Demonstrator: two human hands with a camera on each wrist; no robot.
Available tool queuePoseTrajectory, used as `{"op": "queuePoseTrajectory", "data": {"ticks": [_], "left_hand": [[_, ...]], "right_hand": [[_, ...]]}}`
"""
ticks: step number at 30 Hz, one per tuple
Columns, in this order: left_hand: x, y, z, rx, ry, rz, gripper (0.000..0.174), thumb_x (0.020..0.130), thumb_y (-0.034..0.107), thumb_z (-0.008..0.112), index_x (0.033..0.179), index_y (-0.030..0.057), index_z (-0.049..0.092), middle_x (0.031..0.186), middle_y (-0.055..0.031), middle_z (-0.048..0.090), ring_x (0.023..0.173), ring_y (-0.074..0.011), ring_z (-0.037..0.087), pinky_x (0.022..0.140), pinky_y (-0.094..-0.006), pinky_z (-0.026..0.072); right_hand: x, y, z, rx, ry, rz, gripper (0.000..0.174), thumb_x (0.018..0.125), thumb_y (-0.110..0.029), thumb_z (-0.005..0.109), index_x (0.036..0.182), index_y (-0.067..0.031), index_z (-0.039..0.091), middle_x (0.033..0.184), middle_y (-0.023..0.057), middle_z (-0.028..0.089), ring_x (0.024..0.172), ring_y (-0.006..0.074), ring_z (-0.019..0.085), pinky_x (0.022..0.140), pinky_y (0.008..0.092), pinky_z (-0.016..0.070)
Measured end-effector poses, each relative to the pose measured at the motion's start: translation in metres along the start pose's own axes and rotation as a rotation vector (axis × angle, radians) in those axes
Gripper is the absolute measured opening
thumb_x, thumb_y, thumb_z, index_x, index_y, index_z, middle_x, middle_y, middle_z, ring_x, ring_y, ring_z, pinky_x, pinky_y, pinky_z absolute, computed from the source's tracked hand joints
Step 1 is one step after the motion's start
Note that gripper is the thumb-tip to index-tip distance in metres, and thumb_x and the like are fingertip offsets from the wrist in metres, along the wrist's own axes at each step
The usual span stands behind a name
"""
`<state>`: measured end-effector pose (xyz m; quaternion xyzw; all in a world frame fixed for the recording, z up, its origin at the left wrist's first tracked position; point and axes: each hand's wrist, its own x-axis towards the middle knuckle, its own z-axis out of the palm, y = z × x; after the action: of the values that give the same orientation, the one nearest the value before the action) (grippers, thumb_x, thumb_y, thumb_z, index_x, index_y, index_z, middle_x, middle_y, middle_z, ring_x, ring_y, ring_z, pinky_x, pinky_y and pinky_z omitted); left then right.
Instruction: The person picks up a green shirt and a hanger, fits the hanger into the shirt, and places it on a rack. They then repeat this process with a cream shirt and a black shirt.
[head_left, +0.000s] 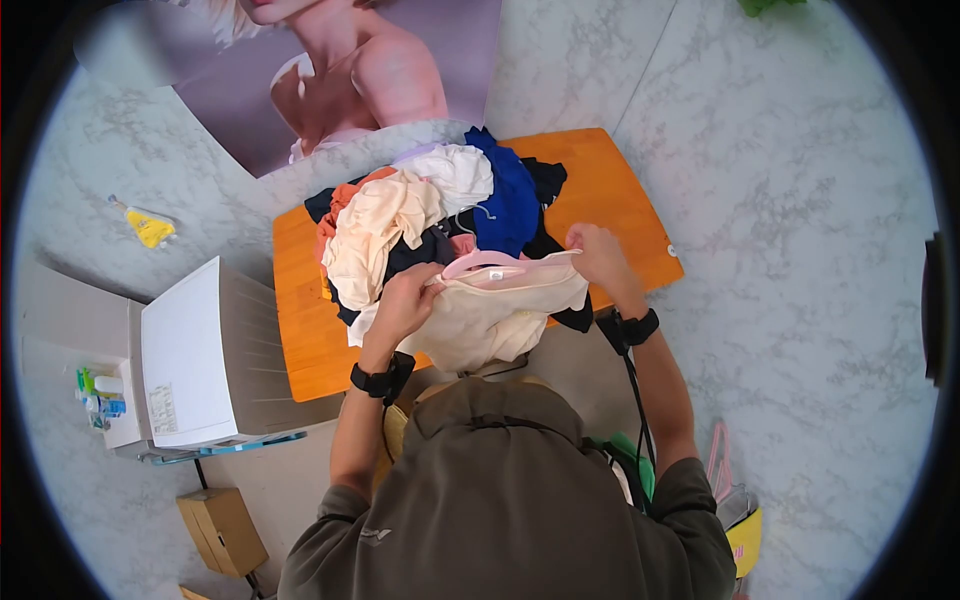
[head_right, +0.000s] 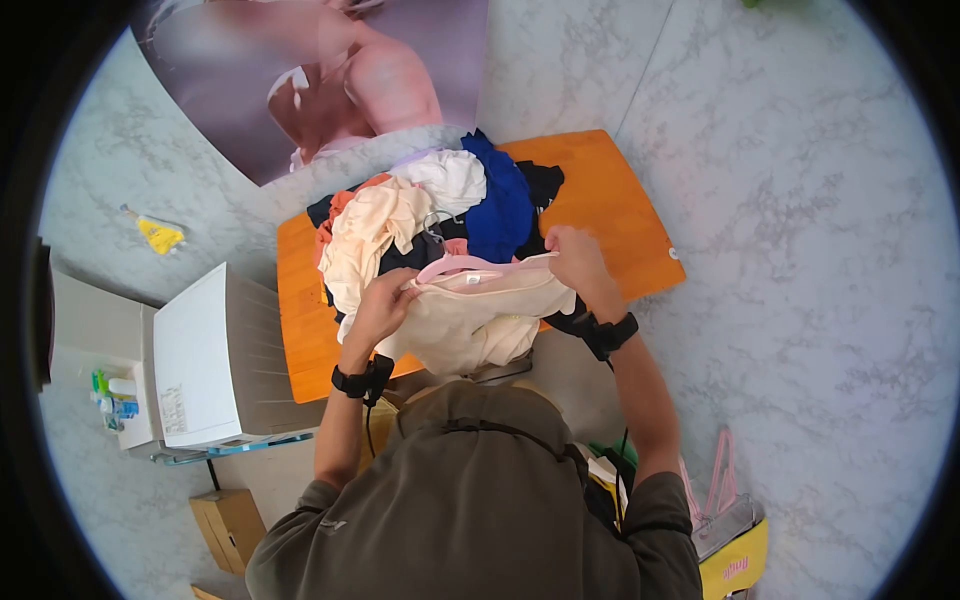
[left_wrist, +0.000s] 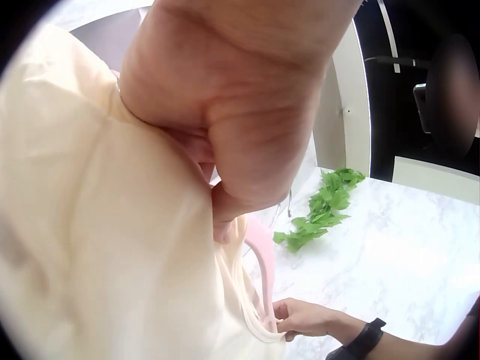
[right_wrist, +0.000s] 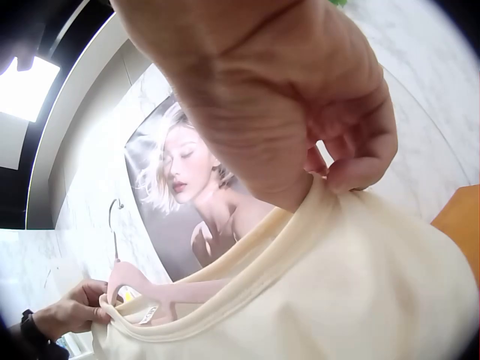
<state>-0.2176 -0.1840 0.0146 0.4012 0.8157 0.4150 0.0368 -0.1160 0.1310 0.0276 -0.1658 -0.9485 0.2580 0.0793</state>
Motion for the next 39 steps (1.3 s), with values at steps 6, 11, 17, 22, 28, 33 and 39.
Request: {"op": "queuePoseTrajectory", "data": {"ticks": [6,11,17,22,28,33,39], "left_hand": [[0.009,0.01,0.016,-0.019,-0.045,0.044,0.023,0.078,0.007,0.064,0.101,0.0037,0.063,0.091,-0.0147,0.063,0.081,-0.036,0.06,0.068,-0.0396,0.048],[0.016,0.023,0.025,-0.032,-0.039,0.154,0.025,0.077,0.003,0.064,0.101,0.0005,0.063,0.089,-0.0167,0.063,0.073,-0.0344,0.06,0.063,-0.0366,0.0486],[0.021,0.041,0.04,-0.031,-0.084,0.166,0.024,0.075,0.004,0.062,0.099,0.0062,0.065,0.091,-0.0132,0.064,0.078,-0.0354,0.062,0.064,-0.0405,0.0501],[0.012,0.04,0.053,-0.036,-0.097,0.199,0.024,0.076,0.004,0.061,0.1,0.0067,0.065,0.088,-0.0123,0.064,0.074,-0.0346,0.062,0.059,-0.0408,0.0494],[-0.009,0.047,0.074,-0.058,-0.095,0.108,0.024,0.076,0.002,0.061,0.099,0.0059,0.064,0.087,-0.0122,0.063,0.073,-0.0348,0.062,0.059,-0.0406,0.049],[-0.015,0.059,0.07,-0.193,-0.152,0.183,0.023,0.077,0.003,0.062,0.099,0.0058,0.065,0.086,-0.0124,0.062,0.075,-0.036,0.061,0.062,-0.0404,0.0487],[-0.004,0.104,0.062,-0.149,-0.233,0.193,0.024,0.077,0.002,0.063,0.1,0.0071,0.065,0.087,-0.0117,0.062,0.076,-0.0354,0.061,0.061,-0.0403,0.0476]], "right_hand": [[-0.035,0.0,-0.011,0.14,0.07,0.009,0.019,0.066,0.005,0.055,0.083,-0.0015,0.06,0.082,0.0168,0.065,0.08,0.0348,0.063,0.073,0.0389,0.0492],[-0.071,-0.008,-0.036,0.176,0.122,0.133,0.02,0.065,0.004,0.054,0.084,-0.0009,0.059,0.082,0.0187,0.064,0.082,0.0361,0.062,0.073,0.0396,0.0482],[-0.12,-0.036,-0.062,0.035,0.194,0.206,0.023,0.066,0.004,0.052,0.089,0.0005,0.057,0.083,0.0194,0.063,0.078,0.0333,0.06,0.071,0.0364,0.0466],[-0.15,-0.02,-0.054,0.054,0.222,0.441,0.028,0.066,0.003,0.053,0.093,-0.0009,0.058,0.085,0.0195,0.063,0.07,0.0339,0.06,0.066,0.0367,0.0469],[-0.173,-0.013,-0.029,0.114,0.304,0.539,0.029,0.066,0.005,0.054,0.093,-0.0011,0.058,0.092,0.0202,0.064,0.089,0.0404,0.06,0.079,0.0408,0.0475],[-0.187,0.009,-0.06,0.063,0.376,0.53,0.027,0.067,0.005,0.054,0.093,-0.0007,0.058,0.09,0.0175,0.065,0.076,0.0329,0.061,0.07,0.0367,0.0479],[-0.203,0.046,-0.075,-0.065,0.423,0.422,0.024,0.068,0.005,0.054,0.091,0.0,0.058,0.083,0.0134,0.065,0.061,0.0216,0.058,0.06,0.0324,0.0464]]}}
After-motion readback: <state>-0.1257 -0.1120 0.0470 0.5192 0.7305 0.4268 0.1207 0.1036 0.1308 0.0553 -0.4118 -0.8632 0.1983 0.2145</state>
